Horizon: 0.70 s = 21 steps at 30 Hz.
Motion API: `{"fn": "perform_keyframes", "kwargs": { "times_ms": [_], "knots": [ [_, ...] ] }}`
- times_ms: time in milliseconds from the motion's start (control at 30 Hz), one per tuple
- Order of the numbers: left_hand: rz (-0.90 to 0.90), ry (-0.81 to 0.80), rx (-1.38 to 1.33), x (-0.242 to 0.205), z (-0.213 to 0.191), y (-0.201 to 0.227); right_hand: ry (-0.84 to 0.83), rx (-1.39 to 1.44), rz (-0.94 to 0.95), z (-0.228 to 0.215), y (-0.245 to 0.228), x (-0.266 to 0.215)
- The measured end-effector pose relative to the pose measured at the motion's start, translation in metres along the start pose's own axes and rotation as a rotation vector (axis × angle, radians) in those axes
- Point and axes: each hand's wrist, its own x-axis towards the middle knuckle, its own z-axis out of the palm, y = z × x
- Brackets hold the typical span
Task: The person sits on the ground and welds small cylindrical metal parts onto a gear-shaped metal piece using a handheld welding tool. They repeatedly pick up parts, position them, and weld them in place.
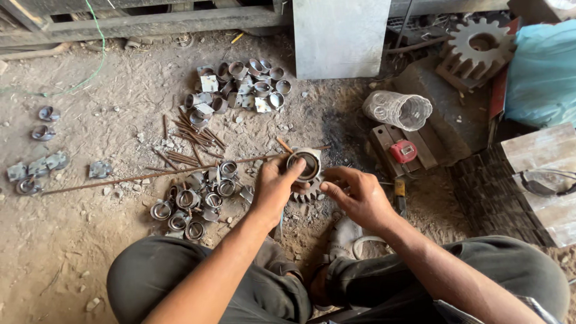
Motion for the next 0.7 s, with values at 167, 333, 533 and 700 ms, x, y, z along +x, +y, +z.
{"fn": "perform_keyframes", "kwargs": {
  "times_ms": [167, 333, 533, 700],
  "knots": [
    [-0.019, -0.04, -0.028, -0.011, 0.002, -0.007, 0.011, -0.204, -0.042, 0.018, 0.014, -0.001],
    [-0.004, -0.01, -0.072, -0.008, -0.004, -0.008, -0.065, -0.049, 0.078, 0.027, 0.026, 0.004],
    [0.008, 0.021, -0.083, -0.008, -0.014, -0.007, -0.157, 0.12, 0.14, 0.035, 0.03, 0.014],
    [0.002, 0.059, -0.057, -0.008, -0.016, -0.01, -0.04, -0.261, -0.072, 0.035, 0.025, 0.014]
  ]
}}
